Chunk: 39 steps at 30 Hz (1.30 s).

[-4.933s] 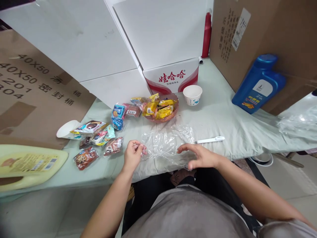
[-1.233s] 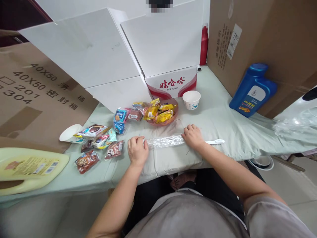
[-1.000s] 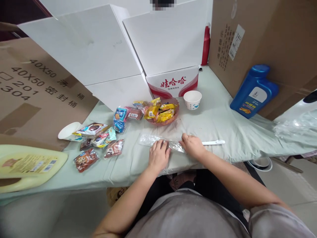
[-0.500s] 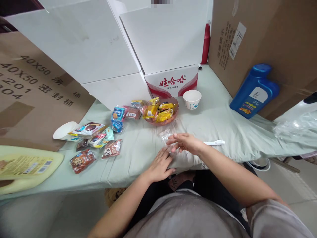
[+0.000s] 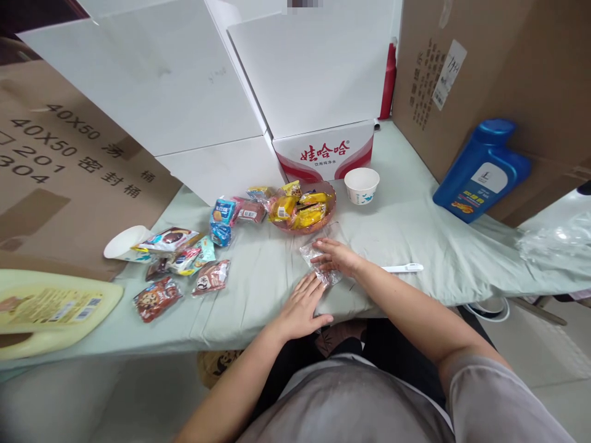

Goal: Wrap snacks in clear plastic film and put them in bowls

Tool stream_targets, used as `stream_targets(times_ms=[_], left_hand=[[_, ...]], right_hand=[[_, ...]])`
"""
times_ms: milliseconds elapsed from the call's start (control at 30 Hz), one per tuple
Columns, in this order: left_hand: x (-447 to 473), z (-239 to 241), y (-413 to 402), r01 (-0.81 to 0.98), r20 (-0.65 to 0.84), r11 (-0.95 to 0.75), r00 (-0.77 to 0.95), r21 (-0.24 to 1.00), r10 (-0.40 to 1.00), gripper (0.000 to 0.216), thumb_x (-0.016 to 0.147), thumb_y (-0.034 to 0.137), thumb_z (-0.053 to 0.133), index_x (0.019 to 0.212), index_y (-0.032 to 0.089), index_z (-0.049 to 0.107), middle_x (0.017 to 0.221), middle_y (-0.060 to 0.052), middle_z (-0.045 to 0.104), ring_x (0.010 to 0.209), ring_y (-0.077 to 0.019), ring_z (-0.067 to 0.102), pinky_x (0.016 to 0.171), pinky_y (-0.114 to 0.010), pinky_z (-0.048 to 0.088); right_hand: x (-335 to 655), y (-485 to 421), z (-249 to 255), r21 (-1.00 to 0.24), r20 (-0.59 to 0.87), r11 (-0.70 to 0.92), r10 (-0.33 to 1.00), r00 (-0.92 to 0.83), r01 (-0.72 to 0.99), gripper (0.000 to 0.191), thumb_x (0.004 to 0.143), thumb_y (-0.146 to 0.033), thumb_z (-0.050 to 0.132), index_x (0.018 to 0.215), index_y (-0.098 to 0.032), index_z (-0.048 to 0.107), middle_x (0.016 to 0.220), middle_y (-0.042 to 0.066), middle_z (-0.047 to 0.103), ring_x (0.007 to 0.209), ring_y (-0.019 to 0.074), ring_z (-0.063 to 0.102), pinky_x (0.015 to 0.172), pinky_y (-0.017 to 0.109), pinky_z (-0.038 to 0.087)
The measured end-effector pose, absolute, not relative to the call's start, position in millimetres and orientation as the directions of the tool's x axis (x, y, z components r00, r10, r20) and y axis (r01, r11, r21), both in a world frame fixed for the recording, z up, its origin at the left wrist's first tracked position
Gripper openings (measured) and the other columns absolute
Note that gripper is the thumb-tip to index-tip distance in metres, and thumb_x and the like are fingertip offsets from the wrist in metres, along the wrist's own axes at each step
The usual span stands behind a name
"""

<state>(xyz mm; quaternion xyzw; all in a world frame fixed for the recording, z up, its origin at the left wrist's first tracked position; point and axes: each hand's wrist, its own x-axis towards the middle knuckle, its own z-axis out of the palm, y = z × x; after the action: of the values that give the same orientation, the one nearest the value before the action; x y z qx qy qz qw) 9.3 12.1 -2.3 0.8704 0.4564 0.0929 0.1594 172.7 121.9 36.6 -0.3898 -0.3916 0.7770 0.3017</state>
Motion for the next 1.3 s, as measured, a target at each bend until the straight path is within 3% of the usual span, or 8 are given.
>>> stream_targets(times_ms=[200,333,433,567,733,867,1100,1300], left_hand=[[10.1,-2.3,11.7,0.753,0.046,-0.534,0.562,0.384,0.826,0.079,0.078,0.057,0.063,0.141,0.016,0.039,0.148,-0.018,0.041,0.142,-0.0336,0.028,0.117,-0.055,0.022],[10.8,-0.6,11.2,0.759,0.038,-0.536,0.564,0.371,0.825,0.077,0.077,0.054,0.065,0.139,0.014,0.042,0.147,-0.019,0.042,0.142,-0.0343,0.030,0.117,-0.055,0.022],[10.4,1.1,10.8,0.756,0.034,-0.541,0.571,0.369,0.821,0.074,0.078,0.053,0.064,0.137,0.013,0.044,0.145,-0.020,0.045,0.141,-0.0351,0.032,0.116,-0.056,0.024],[5.3,0.9,11.0,0.709,0.106,-0.545,0.563,0.448,0.820,0.069,0.080,0.049,0.064,0.139,0.019,0.042,0.143,-0.015,0.048,0.139,-0.0329,0.035,0.115,-0.056,0.027],[-6.6,0.7,11.2,0.557,0.301,-0.482,0.389,0.676,0.871,0.042,0.088,0.038,0.055,0.125,0.019,0.051,0.135,-0.015,0.053,0.132,-0.0286,0.045,0.107,-0.050,0.041],[-9.7,2.5,9.5,0.546,0.383,-0.404,0.159,0.734,0.910,0.028,0.094,0.035,0.045,0.115,0.019,0.054,0.126,-0.014,0.056,0.125,-0.0250,0.050,0.104,-0.045,0.044],[-3.1,7.8,10.6,0.602,0.383,-0.471,0.279,0.645,0.881,0.029,0.097,0.034,0.039,0.096,0.020,0.065,0.106,-0.009,0.067,0.119,-0.0251,0.051,0.104,-0.048,0.041],[-6.0,5.6,10.5,0.502,0.341,-0.459,0.313,0.733,0.886,0.050,0.100,0.041,0.022,0.093,0.020,0.067,0.097,-0.010,0.069,0.114,-0.0251,0.055,0.100,-0.047,0.043]], right_hand=[[172.1,125.4,24.0,-0.966,-0.024,0.050,0.960,-0.280,0.255,0.025,0.086,-0.030,0.051,0.107,-0.020,0.060,0.108,0.006,0.067,0.081,0.0156,0.063,0.071,0.030,0.052],[171.6,123.5,16.7,-0.713,0.256,0.530,0.806,-0.534,0.459,0.024,0.087,-0.019,0.050,0.102,-0.018,0.067,0.106,0.009,0.069,0.102,0.0209,0.059,0.094,0.038,0.045],[174.2,121.0,16.9,-0.475,0.247,0.738,0.635,-0.732,0.480,0.027,0.091,-0.020,0.049,0.110,-0.017,0.068,0.120,0.011,0.065,0.117,0.0251,0.053,0.103,0.044,0.038],[187.5,113.3,25.3,-0.450,0.319,0.732,0.667,-0.673,0.512,0.032,0.095,-0.029,0.045,0.117,-0.016,0.064,0.129,0.013,0.060,0.122,0.0267,0.049,0.104,0.047,0.037],[209.4,83.4,21.7,-0.489,0.336,0.813,0.510,-0.792,0.316,0.057,0.084,-0.054,0.061,0.127,-0.016,0.057,0.122,0.015,0.062,0.116,0.0268,0.054,0.099,0.045,0.042],[209.6,60.8,9.3,-0.364,0.301,0.829,0.536,-0.789,0.425,0.035,0.092,-0.036,0.055,0.120,-0.016,0.062,0.122,0.016,0.063,0.116,0.0276,0.055,0.097,0.047,0.041],[207.0,44.0,25.1,-0.293,0.333,0.903,0.405,-0.852,0.315,0.028,0.098,-0.022,0.039,0.100,-0.016,0.066,0.099,0.010,0.070,0.097,0.0219,0.061,0.089,0.039,0.043],[199.4,53.0,37.1,-0.408,0.198,0.740,0.643,-0.740,0.534,0.032,0.101,-0.029,0.034,0.100,-0.016,0.063,0.090,0.008,0.070,0.076,0.0176,0.063,0.073,0.030,0.043]])
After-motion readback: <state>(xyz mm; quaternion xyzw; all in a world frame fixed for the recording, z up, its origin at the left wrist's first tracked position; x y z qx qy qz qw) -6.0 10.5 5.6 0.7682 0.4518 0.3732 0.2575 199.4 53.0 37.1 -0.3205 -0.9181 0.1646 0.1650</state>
